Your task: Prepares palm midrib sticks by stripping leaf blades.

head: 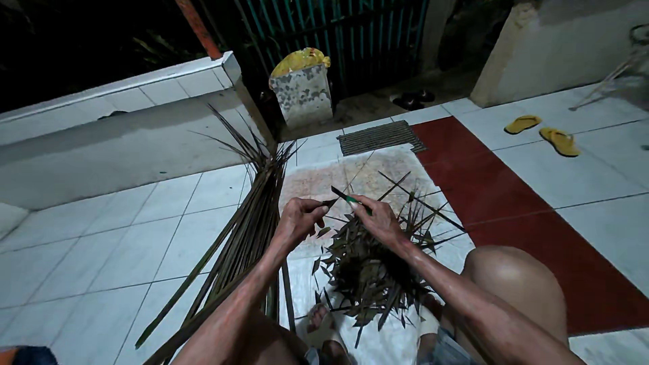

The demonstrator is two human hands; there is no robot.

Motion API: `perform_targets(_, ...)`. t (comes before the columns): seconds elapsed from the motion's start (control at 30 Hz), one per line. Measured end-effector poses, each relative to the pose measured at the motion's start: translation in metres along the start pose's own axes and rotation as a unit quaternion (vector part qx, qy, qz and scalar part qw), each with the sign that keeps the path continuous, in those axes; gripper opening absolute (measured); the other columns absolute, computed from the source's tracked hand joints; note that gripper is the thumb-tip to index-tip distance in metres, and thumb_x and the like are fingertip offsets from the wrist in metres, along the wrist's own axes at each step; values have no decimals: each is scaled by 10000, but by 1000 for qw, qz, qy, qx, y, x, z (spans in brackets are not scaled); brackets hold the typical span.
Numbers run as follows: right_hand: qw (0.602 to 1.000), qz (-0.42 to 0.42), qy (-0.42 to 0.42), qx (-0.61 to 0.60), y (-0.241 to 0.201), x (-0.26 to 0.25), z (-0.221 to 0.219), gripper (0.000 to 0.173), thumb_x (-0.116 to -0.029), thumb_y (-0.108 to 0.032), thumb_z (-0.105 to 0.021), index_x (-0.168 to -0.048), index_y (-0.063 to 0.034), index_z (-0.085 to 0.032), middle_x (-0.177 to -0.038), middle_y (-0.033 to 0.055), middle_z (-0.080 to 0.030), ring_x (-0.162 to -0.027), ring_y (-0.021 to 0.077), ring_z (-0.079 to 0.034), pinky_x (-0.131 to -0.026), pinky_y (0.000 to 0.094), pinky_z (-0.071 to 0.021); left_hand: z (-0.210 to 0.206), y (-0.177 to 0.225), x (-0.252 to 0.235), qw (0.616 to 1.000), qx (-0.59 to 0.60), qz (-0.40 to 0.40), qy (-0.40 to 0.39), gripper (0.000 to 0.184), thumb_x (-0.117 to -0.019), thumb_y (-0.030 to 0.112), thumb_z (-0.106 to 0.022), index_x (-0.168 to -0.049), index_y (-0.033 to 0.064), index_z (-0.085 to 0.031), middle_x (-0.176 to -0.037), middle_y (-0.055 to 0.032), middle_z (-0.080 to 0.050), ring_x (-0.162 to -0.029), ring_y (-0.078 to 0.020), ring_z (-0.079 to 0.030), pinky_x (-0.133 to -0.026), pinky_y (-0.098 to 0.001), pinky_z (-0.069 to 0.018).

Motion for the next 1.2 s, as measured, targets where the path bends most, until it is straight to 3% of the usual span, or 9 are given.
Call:
perform_targets(0.23, 992, -77, 100, -21, 28, -17, 34, 371, -1088, -369, -494, -1331, -155, -674, -893, 129, -700, -757, 284, -660, -731, 534, -547, -1, -4, 2, 999, 31, 8, -19, 225, -1029, 257, -657, -1074, 72, -775, -774, -40, -752, -481, -96, -593, -431, -236, -462)
perform_targets(0.37, 992, -21, 64, -109, 9, -13, 29, 413, -1068, -423, -529, -1325, -125, -653, -820, 79, -658, -640, 186, -586, -613, 403, -524, -1, -3, 2, 999, 43, 13, -27, 233, -1029, 270, -657, -1083, 78, -778, -782, -48, -754, -488, -100, -602, -425, -231, -461)
perform_targets(0.43, 990, -10, 26, -137, -4, -8, 21, 392, -1034, -435, -593, -1262, -130, -687, -880, 57, -693, -703, 158, -619, -665, 385, -540, -9, 0, 1, 997, 53, 8, -49, 242, -1034, 279, -646, -1085, 80, -774, -793, -47, -752, -494, -98, -597, -425, -229, -452)
perform_targets(0.57, 990, -50, 17, -127, -3, -6, 10, 309, -999, -413, -657, -1039, -110, -703, -740, 36, -607, -630, 151, -549, -611, 382, -476, -27, 5, 0, 994, 66, -7, -89, 260, -1047, 280, -623, -1094, 61, -754, -797, -57, -745, -519, -109, -620, -445, -239, -485)
perform_targets(0.77, 985, -114, 70, -104, 6, -12, 31, 308, -1023, -368, -636, -1080, -68, -678, -727, 76, -580, -580, 188, -523, -565, 394, -467, -23, -7, 2, 993, -14, -31, -111, 339, -1001, 324, -691, -1225, 73, -649, -870, -42, -737, -594, -132, -678, -502, -278, -570)
perform_targets(0.9, 985, -138, 79, -63, 15, -9, 34, 375, -1017, -424, -633, -1024, -50, -654, -759, 109, -577, -661, 245, -552, -629, 470, -471, -18, -18, -1, 992, -53, -42, -110, 263, -1048, 314, -609, -1118, 80, -709, -825, -5, -725, -554, -80, -618, -497, -246, -514)
perform_targets(1.0, 991, -124, 43, -19, 6, -3, 26, 498, -1042, -534, -521, -1165, -74, -665, -817, 124, -633, -725, 275, -617, -688, 513, -517, -12, -19, -4, 996, -49, -18, -73, 251, -1055, 287, -599, -1043, 86, -749, -756, 3, -720, -503, -62, -576, -469, -229, -467)
perform_targets(1.07, 997, -72, 7, -28, -4, 0, 14, 469, -1090, -474, -429, -1236, -89, -654, -815, 95, -614, -702, 230, -588, -671, 457, -506, -6, -21, -7, 998, -44, 1, -47, 254, -1051, 286, -608, -1011, 83, -755, -741, -4, -721, -488, -63, -566, -458, -229, -452)
perform_targets(1.2, 995, 12, -83, -53, -21, 11, -10, 432, -1089, -414, -440, -1335, -136, -659, -848, 44, -653, -718, 145, -610, -693, 375, -536, -2, -26, -13, 998, -67, 8, -13, 265, -1048, 300, -611, -972, 94, -760, -748, 0, -734, -496, -72, -575, -489, -252, -471)
Point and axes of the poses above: each hand's wrist, its own x-axis away from the middle knuckle, its own z-axis out of the back of the hand, y = z × x, the point moved 7 cm from there along -x, towards the middle knuckle
